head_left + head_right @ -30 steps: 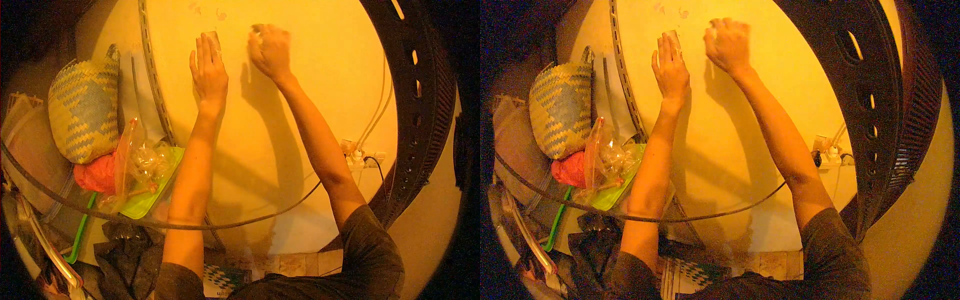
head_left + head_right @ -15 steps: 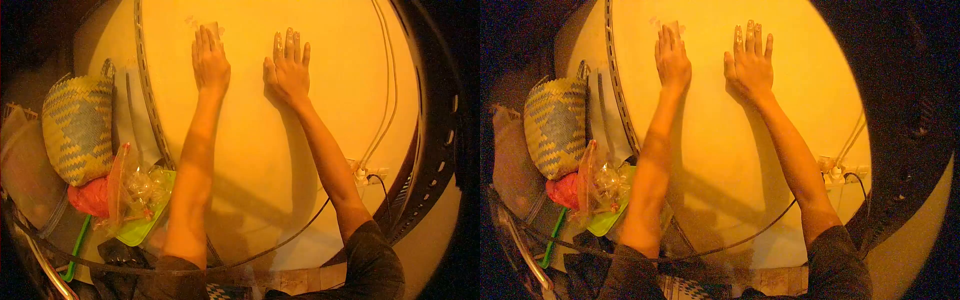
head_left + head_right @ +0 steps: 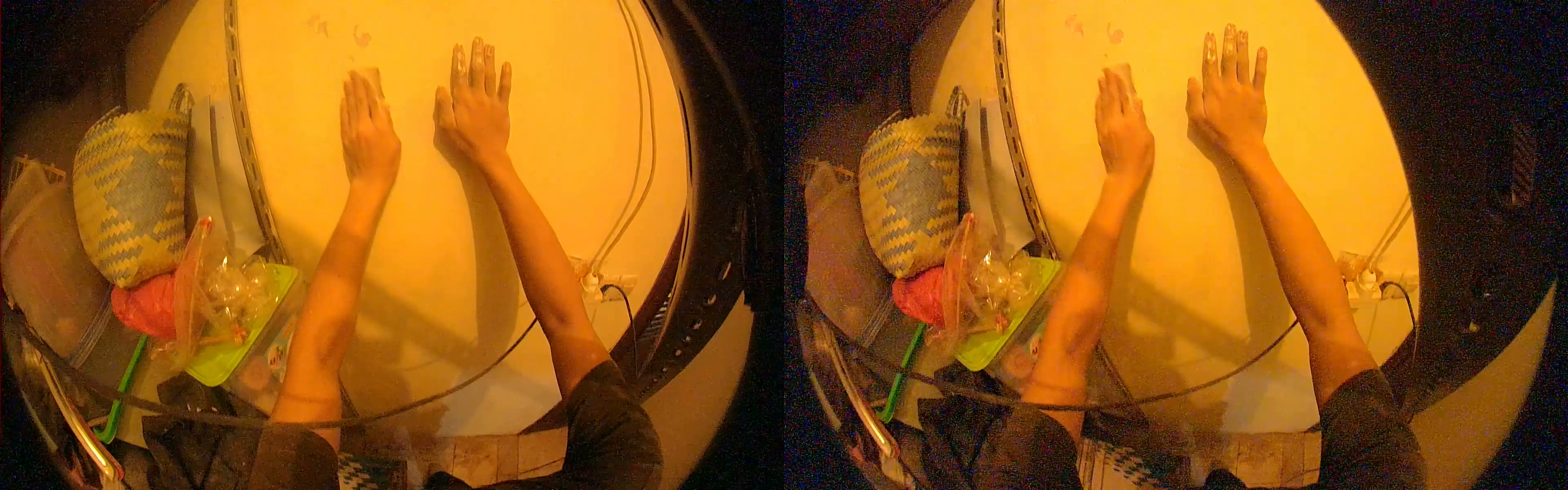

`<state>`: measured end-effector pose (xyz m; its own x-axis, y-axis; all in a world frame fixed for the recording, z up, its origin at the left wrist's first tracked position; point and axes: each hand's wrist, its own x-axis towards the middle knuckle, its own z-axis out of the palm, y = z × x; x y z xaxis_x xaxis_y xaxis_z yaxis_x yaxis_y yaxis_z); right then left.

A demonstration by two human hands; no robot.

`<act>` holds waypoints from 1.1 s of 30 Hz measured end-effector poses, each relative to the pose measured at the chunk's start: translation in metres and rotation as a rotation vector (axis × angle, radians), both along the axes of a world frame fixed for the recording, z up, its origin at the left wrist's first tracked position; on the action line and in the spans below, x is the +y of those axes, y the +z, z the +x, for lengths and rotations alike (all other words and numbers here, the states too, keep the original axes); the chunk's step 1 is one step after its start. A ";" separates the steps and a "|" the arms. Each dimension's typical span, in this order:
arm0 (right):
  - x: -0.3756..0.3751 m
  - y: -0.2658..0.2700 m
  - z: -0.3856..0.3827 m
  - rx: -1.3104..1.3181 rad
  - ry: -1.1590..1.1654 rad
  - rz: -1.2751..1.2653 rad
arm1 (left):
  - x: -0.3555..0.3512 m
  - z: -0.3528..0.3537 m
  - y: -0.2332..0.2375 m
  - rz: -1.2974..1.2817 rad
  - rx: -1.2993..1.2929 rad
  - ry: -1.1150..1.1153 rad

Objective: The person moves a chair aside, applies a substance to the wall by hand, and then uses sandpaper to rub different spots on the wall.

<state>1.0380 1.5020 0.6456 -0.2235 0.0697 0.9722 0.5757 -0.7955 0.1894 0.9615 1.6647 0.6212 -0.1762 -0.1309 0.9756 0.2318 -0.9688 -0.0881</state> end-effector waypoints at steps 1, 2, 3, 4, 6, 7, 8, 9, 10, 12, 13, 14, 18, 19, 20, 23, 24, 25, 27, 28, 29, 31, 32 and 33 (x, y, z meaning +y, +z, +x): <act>0.000 -0.002 0.000 0.000 -0.007 0.000 | -0.006 -0.003 -0.020 -0.004 0.048 -0.021; 0.000 0.000 0.000 -0.013 -0.014 0.005 | -0.009 -0.006 -0.027 -0.002 0.082 -0.042; 0.000 0.001 -0.001 -0.026 -0.014 0.004 | -0.008 -0.008 -0.011 0.032 0.082 0.005; 0.001 0.000 -0.002 -0.015 -0.011 0.005 | -0.005 -0.009 0.016 0.032 0.065 0.004; 0.002 0.003 -0.003 -0.032 -0.013 0.019 | 0.006 -0.004 0.083 0.108 -0.021 0.012; 0.001 0.002 -0.003 -0.008 -0.019 0.009 | 0.006 0.000 0.103 0.104 -0.057 0.012; 0.001 0.002 -0.001 0.019 -0.026 -0.003 | -0.001 0.002 0.104 0.103 -0.074 0.006; 0.001 0.002 0.000 0.008 -0.028 -0.008 | -0.010 0.004 0.093 0.080 -0.073 -0.063; 0.001 0.001 0.001 0.009 0.006 -0.011 | -0.017 0.004 0.076 0.053 -0.069 -0.129; 0.000 0.004 -0.001 0.001 0.034 -0.015 | -0.019 0.006 0.015 0.060 0.019 -0.051; 0.000 0.004 -0.001 0.010 0.020 -0.022 | -0.023 0.002 -0.015 0.061 0.084 -0.083; -0.001 0.002 -0.001 0.022 0.005 -0.025 | -0.026 -0.002 -0.029 0.066 0.150 -0.116; -0.001 0.000 -0.004 0.003 0.010 -0.033 | 0.000 -0.009 0.050 0.004 0.007 -0.009; -0.002 -0.001 -0.004 0.003 0.001 -0.040 | 0.007 -0.011 0.077 -0.015 -0.042 0.023; -0.001 0.001 -0.004 0.001 -0.008 -0.040 | 0.010 -0.013 0.100 -0.029 -0.095 0.055; -0.001 0.005 -0.005 0.013 -0.029 -0.053 | 0.001 -0.005 0.099 -0.065 -0.129 0.066; 0.001 0.001 -0.006 0.050 -0.013 -0.058 | -0.004 -0.002 0.077 -0.079 -0.104 0.045; 0.003 0.001 -0.006 0.050 -0.019 -0.065 | -0.007 0.010 0.048 -0.081 -0.079 0.034; 0.005 0.000 -0.003 0.035 -0.049 -0.054 | -0.012 0.009 -0.008 -0.076 -0.028 0.018; 0.006 -0.001 -0.002 0.033 -0.061 -0.062 | -0.014 0.009 -0.022 -0.062 0.018 0.009; 0.005 -0.005 0.000 0.035 -0.066 -0.064 | -0.014 0.009 -0.024 -0.075 0.018 -0.004; 0.007 0.002 -0.003 0.002 -0.070 -0.061 | -0.006 0.004 0.004 -0.051 -0.016 0.004; 0.006 -0.003 -0.006 0.033 -0.061 -0.066 | 0.000 0.001 0.030 -0.048 -0.030 0.001; 0.007 -0.003 -0.008 0.060 -0.047 -0.068 | 0.010 -0.005 0.068 -0.078 -0.086 0.016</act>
<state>1.0303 1.5091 0.6430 -0.1604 0.1452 0.9763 0.5497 -0.8084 0.2105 0.9567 1.6744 0.6887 -0.2585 -0.0591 0.9642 0.2511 -0.9679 0.0080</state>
